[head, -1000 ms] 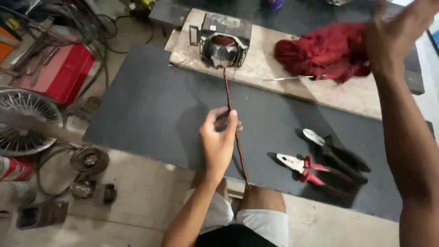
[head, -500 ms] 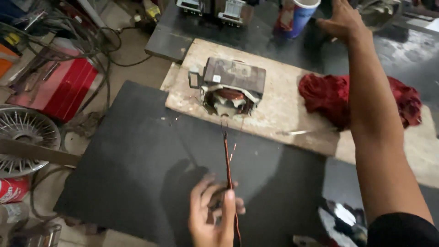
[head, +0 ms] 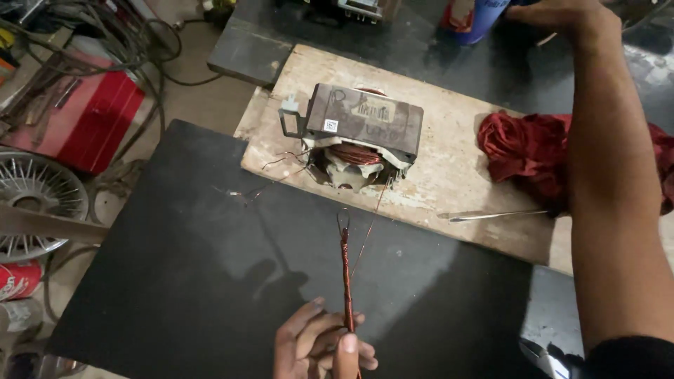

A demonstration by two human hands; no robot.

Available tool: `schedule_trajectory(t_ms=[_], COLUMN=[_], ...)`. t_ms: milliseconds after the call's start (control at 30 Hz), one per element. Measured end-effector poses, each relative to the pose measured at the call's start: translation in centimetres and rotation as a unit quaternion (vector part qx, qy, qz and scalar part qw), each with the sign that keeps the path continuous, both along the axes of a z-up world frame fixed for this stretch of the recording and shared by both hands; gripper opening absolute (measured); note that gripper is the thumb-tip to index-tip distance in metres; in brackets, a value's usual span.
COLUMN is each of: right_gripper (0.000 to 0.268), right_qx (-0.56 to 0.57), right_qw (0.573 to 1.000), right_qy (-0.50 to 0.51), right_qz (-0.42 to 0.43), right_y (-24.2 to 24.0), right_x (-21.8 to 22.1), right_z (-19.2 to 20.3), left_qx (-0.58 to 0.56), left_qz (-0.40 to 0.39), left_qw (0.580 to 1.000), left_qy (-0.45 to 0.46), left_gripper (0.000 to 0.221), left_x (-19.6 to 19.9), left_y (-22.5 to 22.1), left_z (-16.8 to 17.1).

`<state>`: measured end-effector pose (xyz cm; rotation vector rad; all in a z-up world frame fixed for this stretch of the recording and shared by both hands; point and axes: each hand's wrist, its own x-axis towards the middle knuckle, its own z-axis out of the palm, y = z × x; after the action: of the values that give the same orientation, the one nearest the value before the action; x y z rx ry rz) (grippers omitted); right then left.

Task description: Repairing an electrical motor by stripping and organizing copper wires

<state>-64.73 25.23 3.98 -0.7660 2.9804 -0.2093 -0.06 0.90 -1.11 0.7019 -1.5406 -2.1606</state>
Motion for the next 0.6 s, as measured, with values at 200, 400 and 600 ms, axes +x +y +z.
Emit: schedule_trajectory(t_ms=[200, 400, 600], right_gripper=[0.067, 0.069, 0.064], right_qx=[-0.010, -0.009, -0.046], right_qw=[0.999, 0.999, 0.998], right_qy=[-0.028, -0.009, -0.015], right_qz=[-0.045, -0.034, -0.029], right_y=[-1.5, -1.8, -1.5], right_x=[1.4, 2.0, 1.8], right_z=[0.4, 0.7, 0.1], left_qx=[-0.021, -0.029, -0.051], left_qz=[-0.025, -0.009, -0.054], left_qw=[0.999, 0.999, 0.995], left_qy=[0.014, 0.010, 0.069], left_gripper=[0.056, 0.054, 0.057], left_x=[-0.3, -0.2, -0.2], left_y=[-0.7, -0.5, -1.3], left_z=[1.0, 1.4, 0.9])
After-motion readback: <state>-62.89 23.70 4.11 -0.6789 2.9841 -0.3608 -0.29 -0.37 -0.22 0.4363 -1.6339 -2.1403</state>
